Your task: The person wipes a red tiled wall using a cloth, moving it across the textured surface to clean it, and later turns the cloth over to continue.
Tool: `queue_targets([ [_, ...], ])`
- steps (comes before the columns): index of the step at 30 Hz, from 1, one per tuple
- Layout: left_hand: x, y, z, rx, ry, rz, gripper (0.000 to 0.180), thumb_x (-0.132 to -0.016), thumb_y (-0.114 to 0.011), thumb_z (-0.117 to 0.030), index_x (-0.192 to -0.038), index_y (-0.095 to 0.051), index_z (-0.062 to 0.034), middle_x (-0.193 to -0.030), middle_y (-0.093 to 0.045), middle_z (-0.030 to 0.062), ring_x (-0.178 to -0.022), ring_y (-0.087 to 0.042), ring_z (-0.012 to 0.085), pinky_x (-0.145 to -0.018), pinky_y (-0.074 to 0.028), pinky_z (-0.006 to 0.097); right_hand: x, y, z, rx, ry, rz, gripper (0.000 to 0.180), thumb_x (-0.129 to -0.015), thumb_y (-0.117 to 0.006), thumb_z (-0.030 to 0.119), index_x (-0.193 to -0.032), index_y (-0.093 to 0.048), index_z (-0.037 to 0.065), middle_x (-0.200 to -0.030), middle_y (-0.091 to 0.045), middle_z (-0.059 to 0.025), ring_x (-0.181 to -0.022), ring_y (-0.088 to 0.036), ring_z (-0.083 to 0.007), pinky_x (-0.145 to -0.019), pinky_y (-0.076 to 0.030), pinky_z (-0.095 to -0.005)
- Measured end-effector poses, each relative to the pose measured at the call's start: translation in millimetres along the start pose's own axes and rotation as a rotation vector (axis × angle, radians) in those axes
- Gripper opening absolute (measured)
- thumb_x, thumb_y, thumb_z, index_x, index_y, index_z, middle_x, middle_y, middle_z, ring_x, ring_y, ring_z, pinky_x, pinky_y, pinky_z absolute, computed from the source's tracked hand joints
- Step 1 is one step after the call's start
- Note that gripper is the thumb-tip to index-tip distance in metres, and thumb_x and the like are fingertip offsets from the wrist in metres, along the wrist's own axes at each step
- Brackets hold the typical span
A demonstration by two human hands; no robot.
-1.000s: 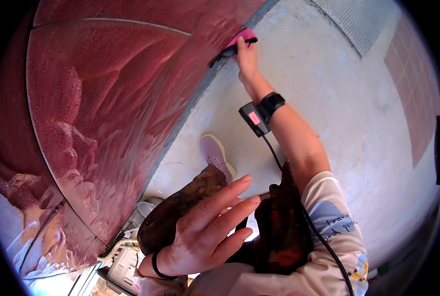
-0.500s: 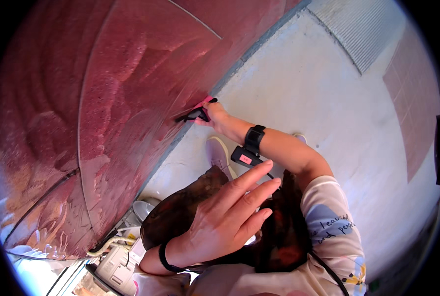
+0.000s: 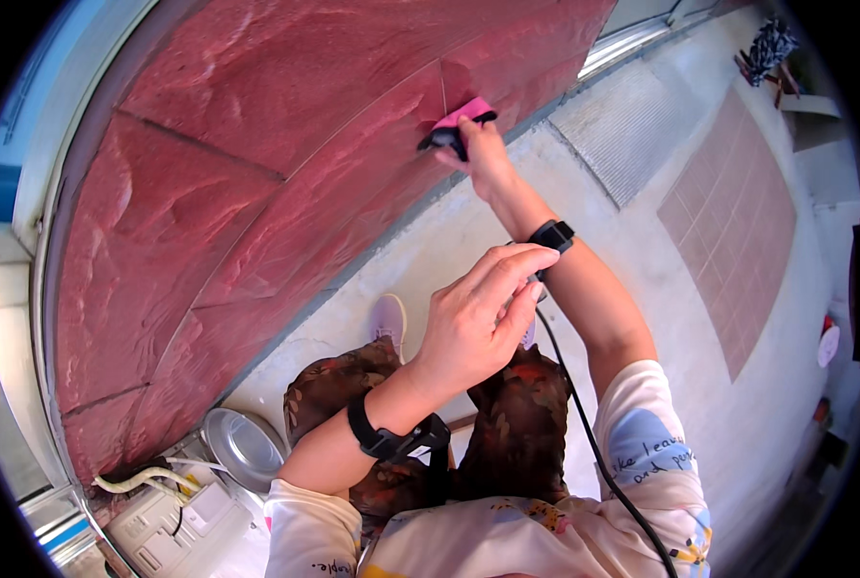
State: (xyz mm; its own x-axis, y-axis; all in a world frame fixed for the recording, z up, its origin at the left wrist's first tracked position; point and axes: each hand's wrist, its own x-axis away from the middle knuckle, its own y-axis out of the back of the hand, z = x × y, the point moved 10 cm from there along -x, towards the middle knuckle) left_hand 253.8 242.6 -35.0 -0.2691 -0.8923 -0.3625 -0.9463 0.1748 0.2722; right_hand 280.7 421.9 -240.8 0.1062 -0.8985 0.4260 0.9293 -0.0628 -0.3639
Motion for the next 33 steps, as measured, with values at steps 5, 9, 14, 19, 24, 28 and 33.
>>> queue_targets([
  [5,6.3,33.5,12.4,-0.109,-0.073,-0.171,0.025,-0.086,-0.052,0.005,-0.109,-0.060,-0.0038,-0.102,-0.063,0.0087,-0.063,-0.060,0.0109,-0.056,-0.049,0.023,27.6,-21.5,-5.1,0.146,-0.213,0.146,0.023,-0.088,-0.059,0.021,-0.106,-0.053,0.009,-0.099,-0.060,-0.0051,-0.089,-0.060,-0.0198,-0.083,-0.051,-0.0435],
  [9,6.0,55.6,5.7,-0.049,-0.106,-0.250,0.024,-0.087,-0.051,0.005,-0.107,-0.061,-0.0024,-0.103,-0.063,0.0084,-0.062,-0.059,0.0103,-0.055,-0.049,0.023,57.9,-20.9,98.6,0.129,0.192,-0.046,0.025,-0.083,-0.063,0.020,-0.105,-0.055,0.009,-0.093,-0.060,-0.0034,-0.086,-0.058,-0.0169,-0.080,-0.047,-0.0351],
  [14,21.7,75.6,10.0,-0.046,-0.121,-0.250,0.024,-0.086,-0.051,0.006,-0.106,-0.061,-0.0017,-0.104,-0.063,0.0089,-0.063,-0.059,0.0099,-0.055,-0.049,0.022,69.9,-33.2,116.8,0.606,0.760,-0.461,0.047,-0.081,-0.059,0.019,-0.127,-0.050,0.014,-0.103,-0.059,-0.0143,-0.091,-0.059,-0.0290,-0.082,-0.046,-0.0374],
  [19,21.4,81.2,6.0,-0.011,-0.056,-0.213,0.025,-0.086,-0.051,0.008,-0.107,-0.061,-0.0006,-0.106,-0.062,0.0104,-0.064,-0.058,0.0091,-0.057,-0.049,0.021,34.5,6.4,38.3,0.572,0.708,-0.619,0.049,-0.079,-0.057,0.014,-0.127,-0.051,0.018,-0.107,-0.056,-0.0130,-0.096,-0.056,-0.0300,-0.084,-0.045,-0.0370],
  [24,23.0,83.5,8.9,-0.031,-0.057,-0.192,0.025,-0.086,-0.050,0.008,-0.108,-0.061,-0.0001,-0.107,-0.062,0.0107,-0.065,-0.058,0.0090,-0.058,-0.049,0.021,5.6,25.8,-8.8,0.527,0.654,-0.576,0.052,-0.078,-0.058,0.012,-0.129,-0.051,0.019,-0.100,-0.058,-0.0142,-0.090,-0.058,-0.0312,-0.082,-0.046,-0.0361],
  [28,20.1,67.1,23.5,-0.017,-0.006,-0.137,0.026,-0.086,-0.051,0.008,-0.108,-0.060,0.0000,-0.107,-0.062,0.0111,-0.066,-0.058,0.0094,-0.058,-0.049,0.021,-37.0,73.2,-47.9,0.468,0.381,-0.442,0.051,-0.077,-0.058,0.007,-0.127,-0.054,0.017,-0.084,-0.060,-0.0092,-0.078,-0.061,-0.0256,-0.072,-0.049,-0.0346],
  [33,16.7,54.7,19.6,-0.011,-0.019,-0.093,0.026,-0.085,-0.051,0.008,-0.108,-0.060,0.0000,-0.107,-0.063,0.0119,-0.068,-0.058,0.0104,-0.059,-0.051,0.023,-32.5,101.9,-21.8,-0.096,0.410,-0.462,0.023,-0.083,-0.056,0.006,-0.105,-0.060,0.010,-0.076,-0.055,0.0032,-0.064,-0.050,-0.0074,-0.055,-0.044,-0.0232],
])
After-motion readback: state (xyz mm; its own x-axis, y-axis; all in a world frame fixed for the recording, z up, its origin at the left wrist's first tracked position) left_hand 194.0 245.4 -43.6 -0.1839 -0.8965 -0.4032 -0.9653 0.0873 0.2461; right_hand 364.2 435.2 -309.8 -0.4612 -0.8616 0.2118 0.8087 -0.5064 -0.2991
